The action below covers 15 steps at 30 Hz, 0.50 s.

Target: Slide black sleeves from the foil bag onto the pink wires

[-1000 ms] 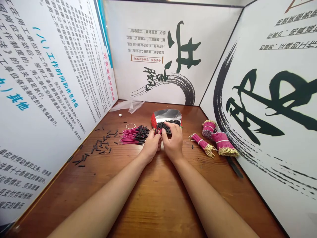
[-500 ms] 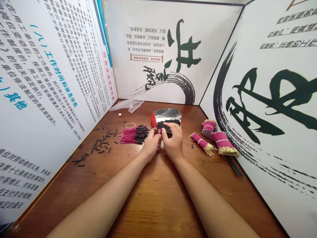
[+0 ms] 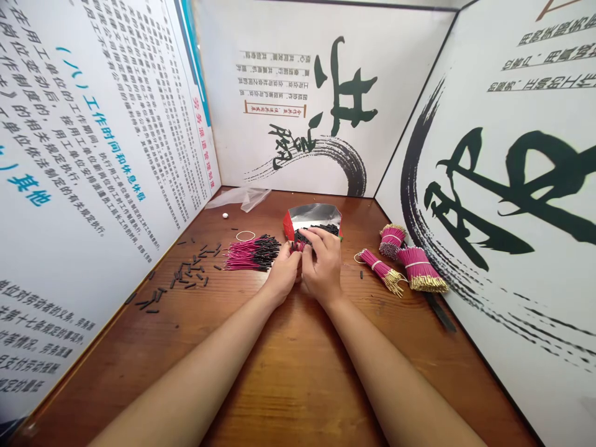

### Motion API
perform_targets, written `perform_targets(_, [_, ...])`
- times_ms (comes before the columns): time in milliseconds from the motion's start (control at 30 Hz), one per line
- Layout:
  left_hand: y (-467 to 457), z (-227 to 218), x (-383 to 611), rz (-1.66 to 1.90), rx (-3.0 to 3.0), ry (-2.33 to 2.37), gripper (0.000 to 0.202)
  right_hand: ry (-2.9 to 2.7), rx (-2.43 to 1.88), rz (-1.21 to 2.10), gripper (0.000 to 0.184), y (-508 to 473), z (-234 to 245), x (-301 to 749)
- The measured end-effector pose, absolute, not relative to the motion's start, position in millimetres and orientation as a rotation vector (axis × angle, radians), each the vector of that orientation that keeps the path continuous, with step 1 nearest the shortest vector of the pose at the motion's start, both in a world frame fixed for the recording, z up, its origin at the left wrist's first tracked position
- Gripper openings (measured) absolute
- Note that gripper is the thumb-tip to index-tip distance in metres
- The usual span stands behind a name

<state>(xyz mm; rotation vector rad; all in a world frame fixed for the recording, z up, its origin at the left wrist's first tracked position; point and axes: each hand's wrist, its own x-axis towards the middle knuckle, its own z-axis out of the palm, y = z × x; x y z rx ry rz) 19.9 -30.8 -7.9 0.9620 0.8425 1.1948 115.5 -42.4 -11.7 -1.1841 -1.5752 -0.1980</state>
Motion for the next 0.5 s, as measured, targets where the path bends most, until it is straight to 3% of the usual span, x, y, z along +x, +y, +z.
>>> perform_targets(300, [-30.3,-6.8,21.0,1.221,0.988,0.841,0.015,-1.709,-1.215,-0.177,0.042,-48.9,-10.0,113.9])
perform_targets(500, [-31.2,-5.9,20.7,1.203,1.004,0.867,0.015,-1.674,-1.188,-0.182,0.033,-48.9,-9.1,113.2])
